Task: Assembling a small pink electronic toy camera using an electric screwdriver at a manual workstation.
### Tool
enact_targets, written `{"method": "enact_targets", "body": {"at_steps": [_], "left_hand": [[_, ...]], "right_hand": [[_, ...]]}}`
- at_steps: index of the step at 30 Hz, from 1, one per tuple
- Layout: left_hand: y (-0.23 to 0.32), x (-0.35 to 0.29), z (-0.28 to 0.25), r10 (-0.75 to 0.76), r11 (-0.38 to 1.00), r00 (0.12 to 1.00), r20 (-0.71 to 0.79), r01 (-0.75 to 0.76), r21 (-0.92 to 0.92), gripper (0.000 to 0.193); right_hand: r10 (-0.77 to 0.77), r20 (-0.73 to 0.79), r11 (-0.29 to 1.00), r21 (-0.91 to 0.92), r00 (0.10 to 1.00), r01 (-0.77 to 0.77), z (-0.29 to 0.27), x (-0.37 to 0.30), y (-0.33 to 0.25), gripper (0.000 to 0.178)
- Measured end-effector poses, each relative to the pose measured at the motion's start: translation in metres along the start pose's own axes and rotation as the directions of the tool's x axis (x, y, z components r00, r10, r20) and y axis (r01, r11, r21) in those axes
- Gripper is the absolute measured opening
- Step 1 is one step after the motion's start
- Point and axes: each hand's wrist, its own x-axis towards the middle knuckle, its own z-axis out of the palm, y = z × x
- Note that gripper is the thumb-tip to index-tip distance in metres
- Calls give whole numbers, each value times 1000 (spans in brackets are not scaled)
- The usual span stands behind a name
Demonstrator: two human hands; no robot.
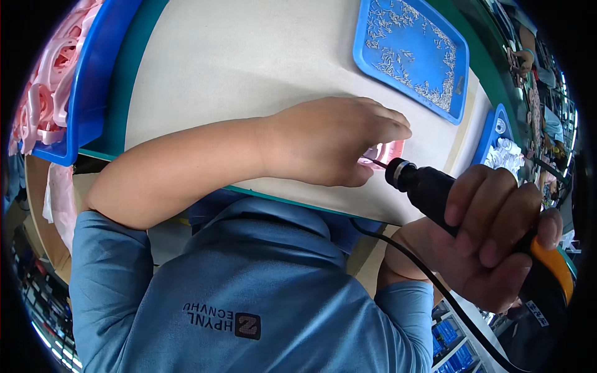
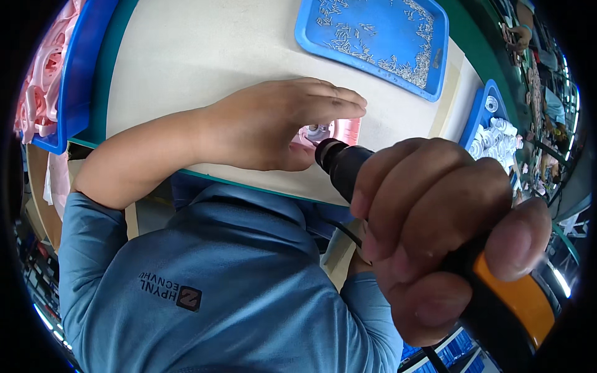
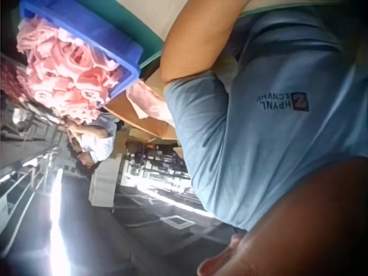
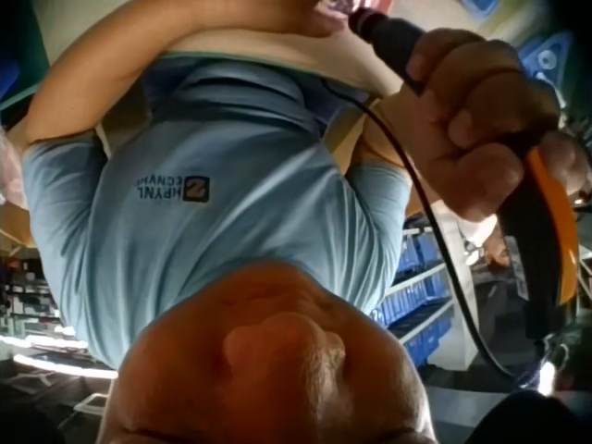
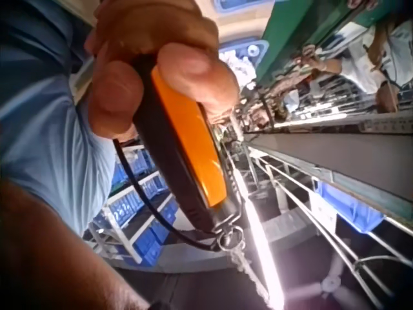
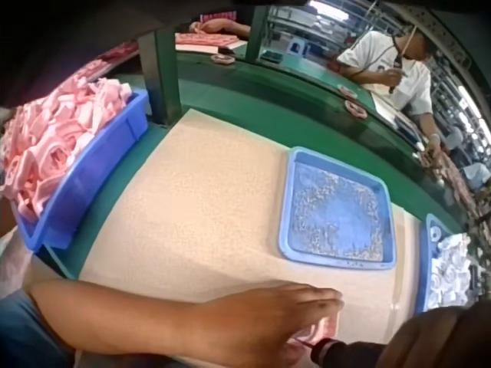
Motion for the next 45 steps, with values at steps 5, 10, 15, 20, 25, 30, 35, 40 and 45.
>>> {"method": "enact_targets", "body": {"at_steps": [5,10,15,20,25,30,35,40,45], "left_hand": [[-1,-1,5,-3,1000,999,-33,2,-29,60],[2,0,3,-19,999,1000,-14,19,-39,59],[2,0,3,-53,997,998,20,54,-46,59],[-4,-1,9,25,1000,996,-83,-24,20,57],[2,2,2,-2,1000,999,-33,3,30,58],[-4,-8,-7,53,989,999,1,-53,139,65],[33,-2,-56,-258,961,917,303,276,-17,66],[12,-3,-33,-176,611,966,188,256,-749,72],[8,2,-22,-185,533,976,113,196,-823,83]], "right_hand": [[-16,35,1000,-18,999,17,0,-1,5,32],[-15,12,999,-46,1000,15,4,-3,9,31],[-21,38,996,-82,999,24,8,-6,9,28],[4,113,989,-148,994,12,10,-7,8,23],[-37,70,987,-154,997,48,12,-7,10,26],[-62,73,989,138,995,52,-17,-5,-18,46],[110,80,917,377,991,-132,-64,-7,-3,40],[398,447,895,-380,801,-233,-70,12,39,43],[432,331,901,-204,839,-383,-99,18,31,37]]}}
